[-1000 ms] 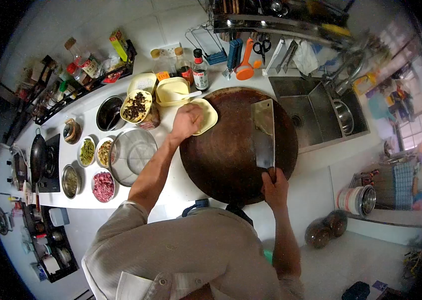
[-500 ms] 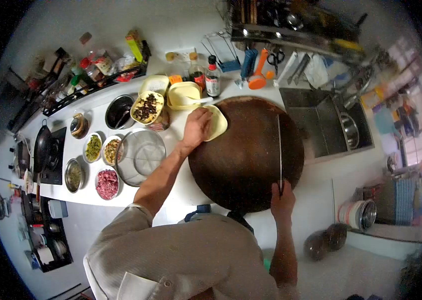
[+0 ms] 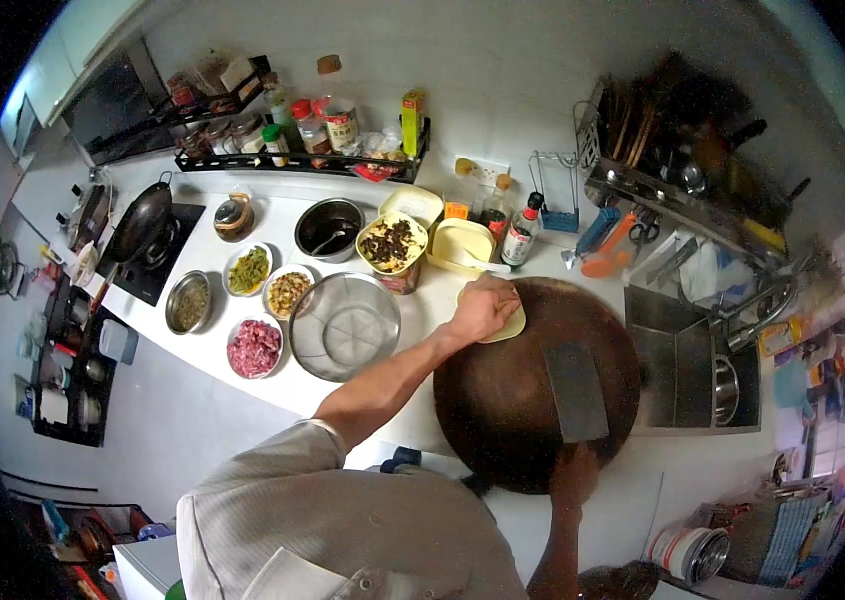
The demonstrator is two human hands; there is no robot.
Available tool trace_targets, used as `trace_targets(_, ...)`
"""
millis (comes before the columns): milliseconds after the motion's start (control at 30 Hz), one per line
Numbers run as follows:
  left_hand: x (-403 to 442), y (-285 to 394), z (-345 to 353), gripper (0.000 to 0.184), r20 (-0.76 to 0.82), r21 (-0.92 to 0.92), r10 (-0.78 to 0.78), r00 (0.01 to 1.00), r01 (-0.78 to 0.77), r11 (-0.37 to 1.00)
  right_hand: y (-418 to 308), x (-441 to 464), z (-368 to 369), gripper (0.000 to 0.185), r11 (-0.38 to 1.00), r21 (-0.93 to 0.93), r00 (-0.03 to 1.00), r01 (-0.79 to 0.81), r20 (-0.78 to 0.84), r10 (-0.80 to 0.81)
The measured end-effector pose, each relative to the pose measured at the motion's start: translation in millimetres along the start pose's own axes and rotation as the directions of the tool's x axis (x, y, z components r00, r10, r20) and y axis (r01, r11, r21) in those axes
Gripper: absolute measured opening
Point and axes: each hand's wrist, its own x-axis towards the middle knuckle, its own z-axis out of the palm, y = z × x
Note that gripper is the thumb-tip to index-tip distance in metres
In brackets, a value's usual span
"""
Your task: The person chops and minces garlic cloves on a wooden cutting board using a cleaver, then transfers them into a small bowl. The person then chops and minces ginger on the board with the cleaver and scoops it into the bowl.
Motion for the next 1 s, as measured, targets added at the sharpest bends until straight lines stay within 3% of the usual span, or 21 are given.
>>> trace_targets(33, 3, -1, -4, 0.014, -0.071, 0.078, 0.167, 0.983, -0.162, 0.984, 1, 0, 1, 0.044, 1.000, 0.000, 1.000, 0.006, -0.007, -0.006)
trace_targets(67, 7, -5, -10, 0.014, -0.077, 0.080, 0.172, 0.982, -0.166, 0.983, 2, 0, 2, 0.044, 1.000, -0.011, 1.000, -0.003, -0.016, 0.003)
trace_targets(133, 21, -1, -43, 0.010, -0.178, 0.059, 0.127, 0.976, -0.118, 0.991, 4, -4, 6, 0.043, 1.000, -0.021, 1.000, -0.006, -0.024, 0.005)
trace_targets(233, 42, -13, -99, 0.008, -0.311, 0.216, 0.127, 0.942, -0.060, 0.974, 3, -6, 8, 0.043, 0.995, -0.077, 0.998, 0.058, -0.034, -0.060)
trace_targets(333, 62, -31, -160, 0.008, -0.520, 0.360, 0.236, 0.821, -0.040, 0.932, -8, -4, 2, 0.042, 1.000, -0.014, 1.000, 0.009, -0.028, -0.010)
trace_targets(433, 86, -57, -215, 0.007, -0.574, 0.470, 0.300, 0.762, 0.007, 0.883, -7, -5, 8, 0.044, 1.000, -0.005, 1.000, -0.031, -0.003, 0.031)
trace_targets(567, 127, -82, -251, 0.010, -0.500, 0.572, 0.286, 0.818, 0.063, 0.818, -1, -5, 19, 0.045, 0.999, -0.018, 0.998, -0.031, -0.052, 0.030)
trace_targets(633, 147, -91, -258, 0.020, -0.272, 0.653, 0.038, 0.962, 0.155, 0.741, -3, -5, 20, 0.045, 0.999, -0.015, 0.998, -0.047, -0.051, 0.046)
trace_targets(667, 155, -92, -260, 0.020, -0.269, 0.654, 0.042, 0.962, 0.150, 0.741, -6, -5, 18, 0.044, 0.997, -0.001, 0.997, -0.078, -0.028, 0.078)
trace_targets(733, 171, -81, -264, 0.025, -0.113, 0.675, -0.273, 0.955, 0.275, 0.684, -7, -4, 20, 0.044, 0.993, 0.016, 0.994, -0.113, -0.009, 0.113)
trace_targets(767, 179, -75, -266, 0.027, -0.082, 0.704, -0.330, 0.941, 0.289, 0.648, -5, -5, 24, 0.044, 0.995, 0.002, 0.994, -0.098, -0.039, 0.098)
trace_targets(900, 199, -73, -267, 0.034, -0.028, 0.737, -0.404, 0.914, 0.291, 0.609, 4, -8, 39, 0.044, 0.998, -0.041, 0.979, -0.048, -0.201, 0.038)
trace_targets(1000, 210, -78, -270, 0.034, 0.051, 0.750, -0.429, 0.902, 0.250, 0.613, 5, -8, 40, 0.044, 0.997, -0.039, 0.981, -0.070, -0.182, 0.062)
